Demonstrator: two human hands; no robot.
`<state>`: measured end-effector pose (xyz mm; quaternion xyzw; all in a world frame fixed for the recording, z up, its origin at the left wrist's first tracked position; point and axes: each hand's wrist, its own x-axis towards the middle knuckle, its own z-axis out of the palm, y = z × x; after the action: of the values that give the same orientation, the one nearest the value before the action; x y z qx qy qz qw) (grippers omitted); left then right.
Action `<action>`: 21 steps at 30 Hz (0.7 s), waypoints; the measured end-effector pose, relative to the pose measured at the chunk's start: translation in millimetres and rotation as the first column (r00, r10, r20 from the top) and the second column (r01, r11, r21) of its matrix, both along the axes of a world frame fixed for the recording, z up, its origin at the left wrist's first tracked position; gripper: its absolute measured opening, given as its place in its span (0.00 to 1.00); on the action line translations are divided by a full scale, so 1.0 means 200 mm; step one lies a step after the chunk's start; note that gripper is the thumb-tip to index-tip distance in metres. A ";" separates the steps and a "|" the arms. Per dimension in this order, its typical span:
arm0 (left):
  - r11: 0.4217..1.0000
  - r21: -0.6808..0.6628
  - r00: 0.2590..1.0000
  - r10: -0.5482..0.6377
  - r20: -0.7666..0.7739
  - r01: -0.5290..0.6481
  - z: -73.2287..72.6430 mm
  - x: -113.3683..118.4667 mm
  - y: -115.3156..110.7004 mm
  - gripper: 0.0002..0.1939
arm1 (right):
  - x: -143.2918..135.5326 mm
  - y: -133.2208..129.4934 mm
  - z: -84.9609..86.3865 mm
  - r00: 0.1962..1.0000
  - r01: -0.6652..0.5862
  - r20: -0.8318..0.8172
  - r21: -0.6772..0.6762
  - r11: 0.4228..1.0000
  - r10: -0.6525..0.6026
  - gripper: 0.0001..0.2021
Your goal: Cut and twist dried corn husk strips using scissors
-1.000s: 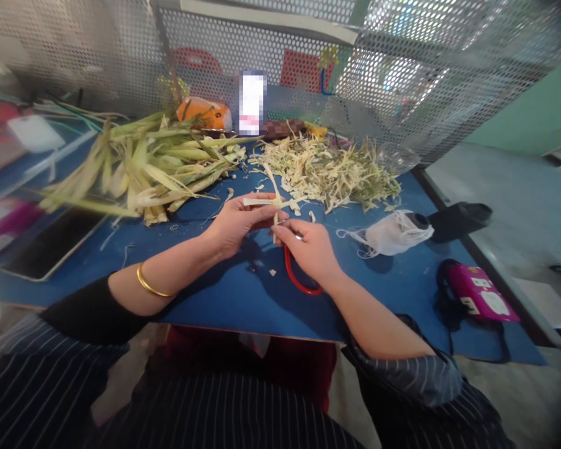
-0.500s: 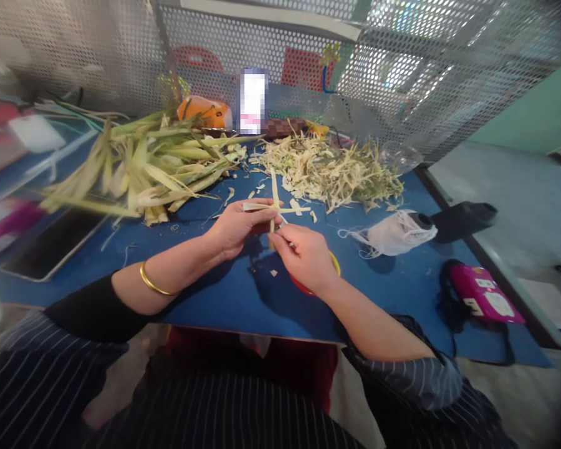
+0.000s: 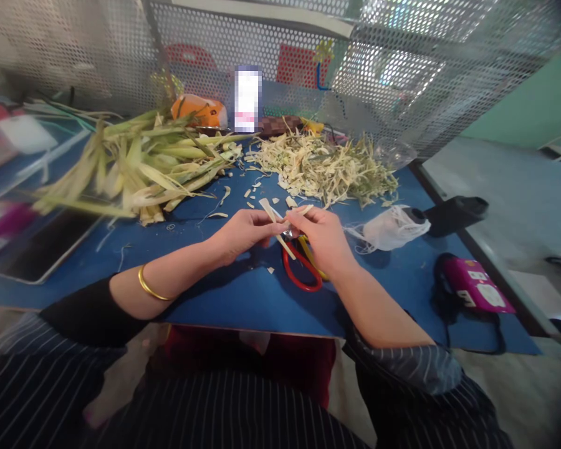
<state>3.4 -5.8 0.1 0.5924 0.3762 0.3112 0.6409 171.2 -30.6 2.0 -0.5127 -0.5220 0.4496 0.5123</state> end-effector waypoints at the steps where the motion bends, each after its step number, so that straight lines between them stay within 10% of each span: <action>1: 0.999 0.050 0.999 -0.004 -0.033 0.006 0.00 0.00 0.00 0.12 | -0.01 0.00 -0.01 1.000 0.027 0.000 0.018 0.999 -0.027 0.09; 7: 0.990 0.125 0.995 -0.052 -0.091 0.063 0.01 -0.02 0.00 0.12 | -0.02 0.01 -0.05 0.993 0.112 -0.049 0.024 0.993 -0.110 0.09; 15: 0.979 -0.191 0.993 0.093 0.074 -0.077 0.03 -0.03 0.03 0.18 | 0.06 0.03 0.01 0.999 0.050 0.000 -0.063 0.997 -0.050 0.24; 21: 0.989 -0.126 0.986 0.093 0.135 -0.076 0.02 -0.02 0.03 0.14 | 0.03 -0.02 0.02 0.897 -0.147 0.430 0.081 0.986 0.099 0.12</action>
<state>-0.8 0.9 3.3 0.5127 0.3731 0.3557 0.6867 177.5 -34.8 6.0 -0.5348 -0.6765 0.3290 0.3848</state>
